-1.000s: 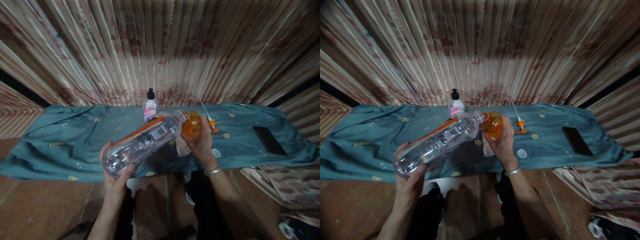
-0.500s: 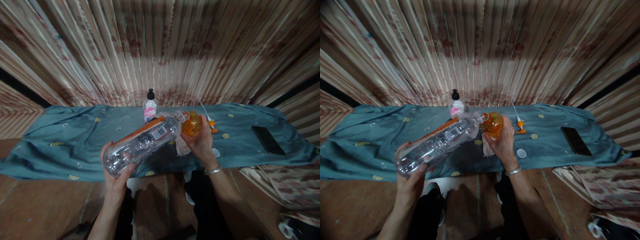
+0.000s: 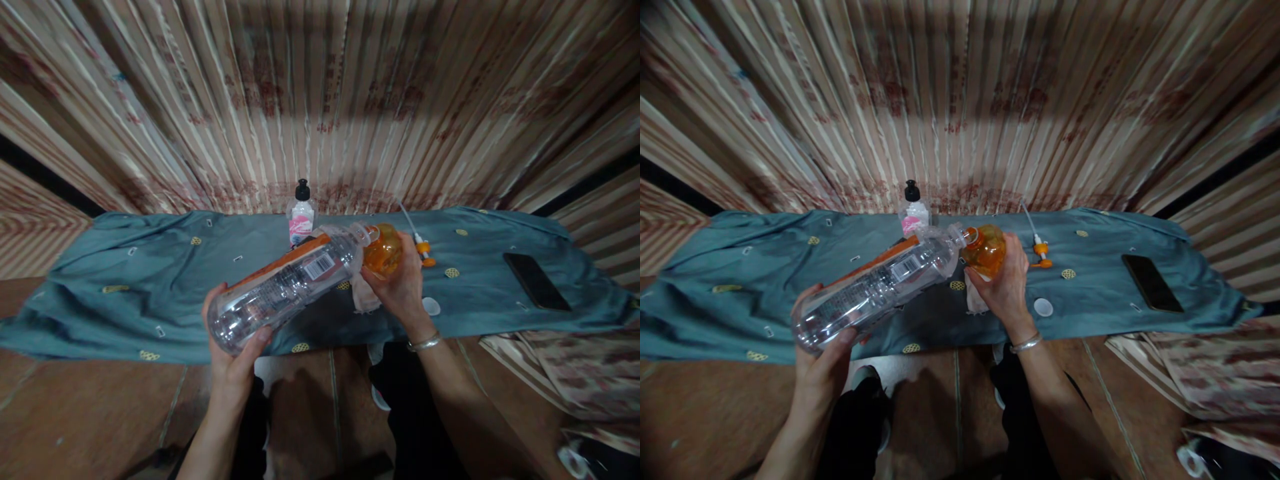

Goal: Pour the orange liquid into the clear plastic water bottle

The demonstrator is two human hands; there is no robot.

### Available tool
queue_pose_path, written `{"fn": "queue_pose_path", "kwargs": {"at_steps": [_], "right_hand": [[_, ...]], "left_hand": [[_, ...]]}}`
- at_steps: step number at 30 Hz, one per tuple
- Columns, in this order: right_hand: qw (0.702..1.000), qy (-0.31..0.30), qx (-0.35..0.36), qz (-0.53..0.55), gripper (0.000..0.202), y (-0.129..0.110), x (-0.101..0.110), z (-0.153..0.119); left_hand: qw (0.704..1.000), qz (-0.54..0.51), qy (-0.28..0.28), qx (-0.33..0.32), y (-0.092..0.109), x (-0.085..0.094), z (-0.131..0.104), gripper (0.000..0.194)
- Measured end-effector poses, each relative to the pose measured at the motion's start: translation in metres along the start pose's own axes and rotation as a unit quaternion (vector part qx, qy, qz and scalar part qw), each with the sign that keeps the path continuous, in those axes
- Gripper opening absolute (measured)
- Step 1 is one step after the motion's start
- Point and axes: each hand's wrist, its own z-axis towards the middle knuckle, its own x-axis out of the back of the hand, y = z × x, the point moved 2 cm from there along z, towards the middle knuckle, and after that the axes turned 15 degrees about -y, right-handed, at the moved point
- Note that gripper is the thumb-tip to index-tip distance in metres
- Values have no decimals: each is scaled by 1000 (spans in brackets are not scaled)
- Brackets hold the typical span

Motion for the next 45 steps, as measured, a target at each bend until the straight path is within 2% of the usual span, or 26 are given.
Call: {"fn": "queue_pose_path", "kwargs": {"at_steps": [9,37,45], "right_hand": [[1000,-9,-7,0,102,-1,-1,0],[1000,-12,-13,4,99,0,4,1],[1000,-8,-12,1,98,1,3,0]], "left_hand": [[999,-43,-12,18,-2,4,1,98],[999,-41,-9,6,1,5,1,97],[999,-33,-11,10,4,4,2,104]]}}
